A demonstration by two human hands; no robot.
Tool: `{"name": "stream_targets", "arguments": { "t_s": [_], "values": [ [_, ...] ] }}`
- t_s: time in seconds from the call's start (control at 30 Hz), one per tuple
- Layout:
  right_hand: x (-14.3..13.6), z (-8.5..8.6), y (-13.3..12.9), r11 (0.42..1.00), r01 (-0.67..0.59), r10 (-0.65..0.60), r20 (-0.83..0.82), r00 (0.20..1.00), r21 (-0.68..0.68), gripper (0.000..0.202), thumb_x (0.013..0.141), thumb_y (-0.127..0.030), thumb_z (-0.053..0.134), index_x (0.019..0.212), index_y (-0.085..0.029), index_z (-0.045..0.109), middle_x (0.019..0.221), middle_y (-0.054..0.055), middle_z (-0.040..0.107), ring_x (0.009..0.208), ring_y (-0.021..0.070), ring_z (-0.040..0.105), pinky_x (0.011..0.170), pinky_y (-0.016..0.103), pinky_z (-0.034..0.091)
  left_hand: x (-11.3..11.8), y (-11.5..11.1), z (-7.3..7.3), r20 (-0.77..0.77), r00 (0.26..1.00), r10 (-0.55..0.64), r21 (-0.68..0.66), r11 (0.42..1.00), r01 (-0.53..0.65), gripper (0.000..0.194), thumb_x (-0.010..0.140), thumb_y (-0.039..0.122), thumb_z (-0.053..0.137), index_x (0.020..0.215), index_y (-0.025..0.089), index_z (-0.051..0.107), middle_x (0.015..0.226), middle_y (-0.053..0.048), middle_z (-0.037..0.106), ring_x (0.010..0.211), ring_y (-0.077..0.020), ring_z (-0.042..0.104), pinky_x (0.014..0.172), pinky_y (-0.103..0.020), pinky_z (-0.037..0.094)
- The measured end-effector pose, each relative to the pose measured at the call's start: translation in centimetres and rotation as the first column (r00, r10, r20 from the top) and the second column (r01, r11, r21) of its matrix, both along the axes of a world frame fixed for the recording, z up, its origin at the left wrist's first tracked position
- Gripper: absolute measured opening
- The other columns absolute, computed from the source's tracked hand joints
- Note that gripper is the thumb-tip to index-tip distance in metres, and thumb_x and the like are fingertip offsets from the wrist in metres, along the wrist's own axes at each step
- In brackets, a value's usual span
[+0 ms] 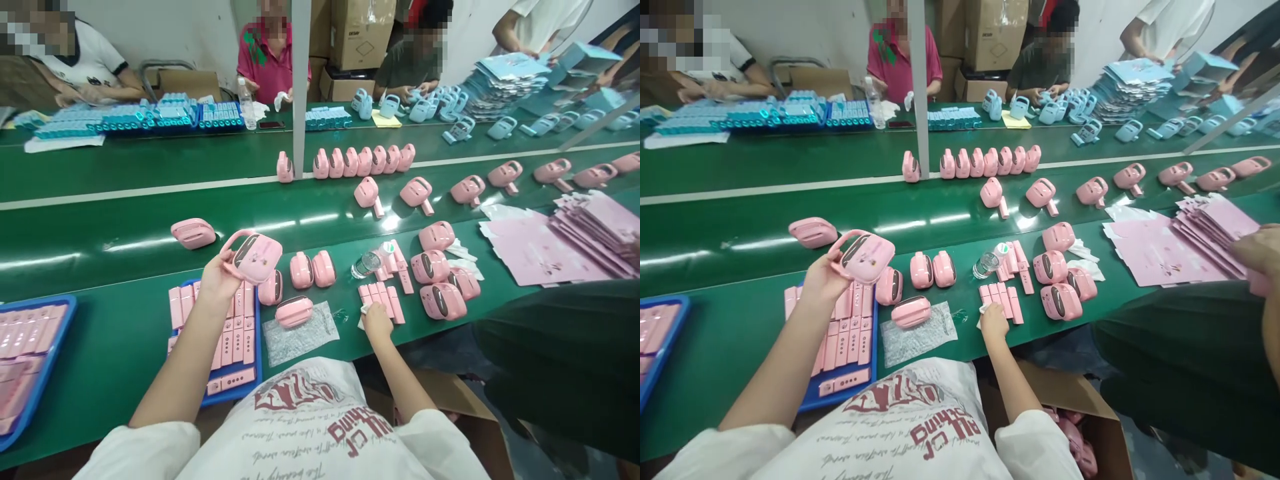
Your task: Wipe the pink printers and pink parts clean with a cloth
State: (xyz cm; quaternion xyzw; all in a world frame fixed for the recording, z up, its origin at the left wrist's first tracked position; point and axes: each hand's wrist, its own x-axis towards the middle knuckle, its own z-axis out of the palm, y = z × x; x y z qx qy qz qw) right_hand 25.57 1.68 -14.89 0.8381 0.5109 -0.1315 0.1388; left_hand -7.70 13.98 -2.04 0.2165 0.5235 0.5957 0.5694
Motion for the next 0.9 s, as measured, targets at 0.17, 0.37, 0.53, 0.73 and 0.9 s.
{"name": "stream_targets", "arguments": {
  "t_s": [0.17,0.37,0.53,0.73,0.9],
  "values": [
    [0.1,0.0,0.3,1.000,-0.011,0.010,-0.024,1.000,-0.025,0.024,0.088,-0.022,0.055,0.105,-0.007,0.056,0.103,0.020,0.063,0.086,0.0252,0.071,0.068,0.032,0.055,-0.7,9.2,-3.9,-0.428,0.904,0.002,-0.040,0.999,-0.021,0.007,0.059,0.021,0.058,0.060,0.017,0.053,0.059,-0.002,0.054,0.066,-0.0164,0.058,0.067,-0.029,0.049],
    [-0.2,0.5,0.6,1.000,0.024,-0.025,-0.108,0.994,-0.011,0.017,0.082,-0.015,0.052,0.096,-0.014,0.062,0.101,0.021,0.067,0.088,0.0317,0.071,0.069,0.039,0.056,-2.0,16.1,-7.1,-0.706,0.705,-0.075,-0.057,0.997,0.049,0.012,0.055,0.017,0.065,0.058,0.015,0.054,0.079,-0.005,0.057,0.090,-0.0223,0.056,0.082,-0.031,0.044],
    [1.5,0.0,0.1,0.994,0.105,-0.094,-0.329,0.940,0.019,0.014,0.071,-0.023,0.056,0.082,-0.026,0.064,0.084,0.014,0.071,0.083,0.0343,0.071,0.069,0.046,0.056,-4.2,16.8,-8.5,-0.804,0.568,-0.177,-0.156,0.984,0.085,0.010,0.059,0.013,0.062,0.067,0.012,0.055,0.096,-0.015,0.058,0.108,-0.0304,0.050,0.097,-0.038,0.038],
    [3.1,3.9,-0.3,0.965,0.263,-0.154,-0.776,0.612,0.016,0.015,0.075,-0.034,0.055,0.080,-0.029,0.067,0.070,0.008,0.069,0.068,0.0288,0.071,0.054,0.037,0.056,-4.7,15.3,-8.2,-0.832,0.492,-0.256,-0.202,0.966,0.163,0.041,0.063,0.016,0.064,0.103,0.007,0.056,0.115,-0.021,0.055,0.121,-0.0357,0.044,0.103,-0.044,0.033],
    [-3.1,9.0,10.0,0.970,0.114,0.112,-0.813,0.571,0.213,0.017,0.075,-0.026,0.067,0.089,-0.018,0.067,0.072,0.004,0.067,0.065,0.0213,0.066,0.055,0.031,0.054,-1.9,7.7,-0.9,-0.796,0.517,-0.315,-0.105,0.913,0.395,0.030,0.072,0.026,0.062,0.100,0.015,0.059,0.111,-0.015,0.057,0.105,-0.0271,0.057,0.090,-0.038,0.046]
  ]
}}
